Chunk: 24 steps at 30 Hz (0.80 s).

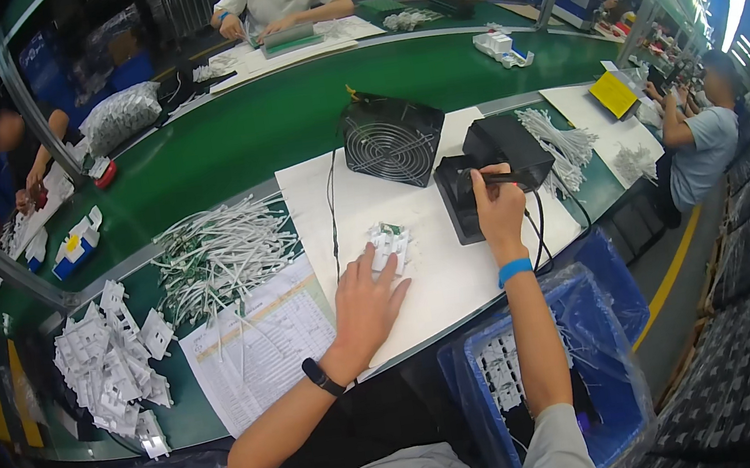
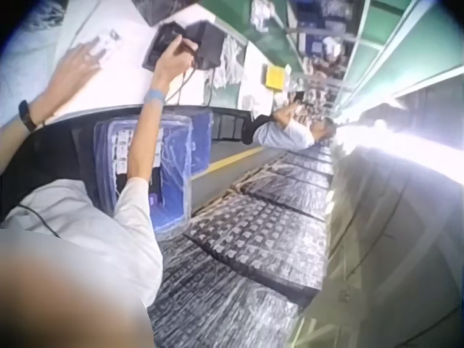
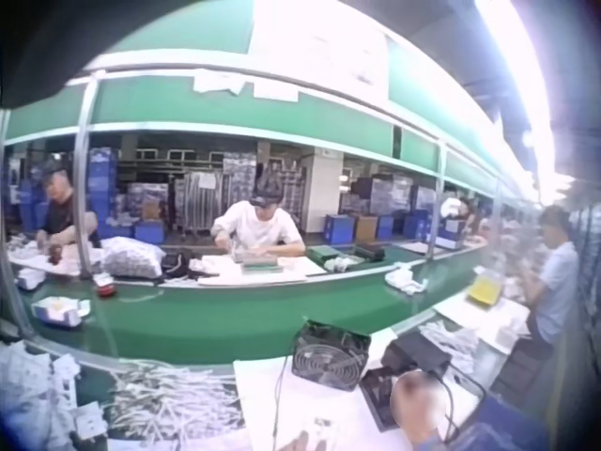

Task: Soldering components onto a circuit board at a factory assembly line.

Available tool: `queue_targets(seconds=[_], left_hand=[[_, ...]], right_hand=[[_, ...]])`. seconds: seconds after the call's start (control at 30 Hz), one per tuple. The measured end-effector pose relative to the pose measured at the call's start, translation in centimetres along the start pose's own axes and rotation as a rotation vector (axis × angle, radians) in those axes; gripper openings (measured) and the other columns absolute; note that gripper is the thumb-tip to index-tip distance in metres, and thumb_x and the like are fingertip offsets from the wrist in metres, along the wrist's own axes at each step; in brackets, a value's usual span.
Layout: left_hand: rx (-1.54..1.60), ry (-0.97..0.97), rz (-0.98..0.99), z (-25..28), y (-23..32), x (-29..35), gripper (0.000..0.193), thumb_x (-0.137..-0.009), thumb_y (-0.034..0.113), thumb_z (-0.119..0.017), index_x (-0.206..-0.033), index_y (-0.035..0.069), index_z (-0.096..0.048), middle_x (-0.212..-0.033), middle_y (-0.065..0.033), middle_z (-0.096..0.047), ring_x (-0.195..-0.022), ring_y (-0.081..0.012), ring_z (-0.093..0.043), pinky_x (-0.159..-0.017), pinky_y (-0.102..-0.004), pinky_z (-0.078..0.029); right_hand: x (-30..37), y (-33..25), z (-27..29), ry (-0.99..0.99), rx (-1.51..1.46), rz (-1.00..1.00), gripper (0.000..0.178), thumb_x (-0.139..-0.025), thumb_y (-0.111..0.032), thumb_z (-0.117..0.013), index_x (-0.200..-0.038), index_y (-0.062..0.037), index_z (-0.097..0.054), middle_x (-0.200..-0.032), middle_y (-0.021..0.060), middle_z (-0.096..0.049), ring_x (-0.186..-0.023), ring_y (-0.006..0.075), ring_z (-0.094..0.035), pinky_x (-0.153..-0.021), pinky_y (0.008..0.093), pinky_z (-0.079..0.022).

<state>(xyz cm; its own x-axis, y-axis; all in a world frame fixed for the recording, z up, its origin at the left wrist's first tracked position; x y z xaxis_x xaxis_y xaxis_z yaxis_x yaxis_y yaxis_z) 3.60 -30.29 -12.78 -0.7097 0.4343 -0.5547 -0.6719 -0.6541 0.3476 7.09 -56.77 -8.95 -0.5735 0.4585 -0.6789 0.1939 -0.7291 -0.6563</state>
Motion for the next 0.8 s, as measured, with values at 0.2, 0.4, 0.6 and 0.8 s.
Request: queue_targets(seconds=[0.2, 0.4, 0.6, 0.8], left_hand=[[0.066, -0.070, 0.038, 0.1, -0.2, -0.3, 0.042, -0.089, 0.031, -0.071, -0.119, 0.001, -0.071, -0.132, -0.0252, -0.058, -0.106, -0.0336, -0.056, -0.092, -0.0406, -0.048], [0.056, -0.068, 0.030, -0.5, -0.7, -0.6, 0.038, -0.085, 0.024, -0.074, -0.115, 0.001, -0.072, -0.128, -0.0255, -0.060, -0.105, -0.0358, -0.058, -0.090, -0.0428, -0.051], [0.198, -0.104, 0.113, 1.6, -0.5, -1.4, 0.038, -0.081, 0.020, -0.073, -0.113, 0.000, -0.072, -0.126, -0.0251, -0.062, -0.109, -0.0392, -0.058, -0.094, -0.0445, -0.051], [0.445, 0.041, 0.060, 9.8, 1.9, -3.2, 0.037, -0.080, 0.022, -0.075, -0.109, -0.001, -0.074, -0.120, -0.0236, -0.066, -0.106, -0.0395, -0.061, -0.094, -0.0438, -0.050]], right_hand=[[0.5, -0.2, 0.0, -0.026, -0.055, -0.126, 0.018, -0.096, -0.016, -0.070, -0.096, 0.0007, -0.064, -0.068, 0.0058, -0.060, -0.060, 0.0114, -0.055, -0.057, 0.0282, -0.044], [0.9, -0.6, 0.0, -0.002, -0.026, -0.181, 0.018, -0.095, -0.015, -0.071, -0.099, 0.0014, -0.065, -0.072, 0.0093, -0.066, -0.062, 0.0160, -0.063, -0.059, 0.0315, -0.049], [1.6, -0.8, 1.2, 0.068, -0.035, -0.183, 0.036, -0.089, -0.018, -0.077, -0.114, 0.0029, -0.062, -0.071, 0.0119, -0.065, -0.064, 0.0229, -0.063, -0.061, 0.0364, -0.051], [4.6, 0.1, 1.2, -0.066, -0.028, -0.305, 0.024, -0.092, -0.015, -0.073, -0.081, 0.0023, -0.060, -0.062, 0.0061, -0.060, -0.056, 0.0112, -0.053, -0.053, 0.0300, -0.042]])
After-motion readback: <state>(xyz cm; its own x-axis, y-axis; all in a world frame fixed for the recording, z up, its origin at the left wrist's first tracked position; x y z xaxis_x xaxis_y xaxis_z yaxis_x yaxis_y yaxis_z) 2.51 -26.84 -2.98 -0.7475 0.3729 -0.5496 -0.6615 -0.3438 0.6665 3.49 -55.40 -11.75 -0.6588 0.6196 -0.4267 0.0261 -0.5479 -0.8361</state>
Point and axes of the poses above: each hand's wrist, its own x-axis away from the middle knuckle, its own z-axis out of the back of the hand, y = z × x, the point moved 6 cm from there along -x, towards the middle knuckle
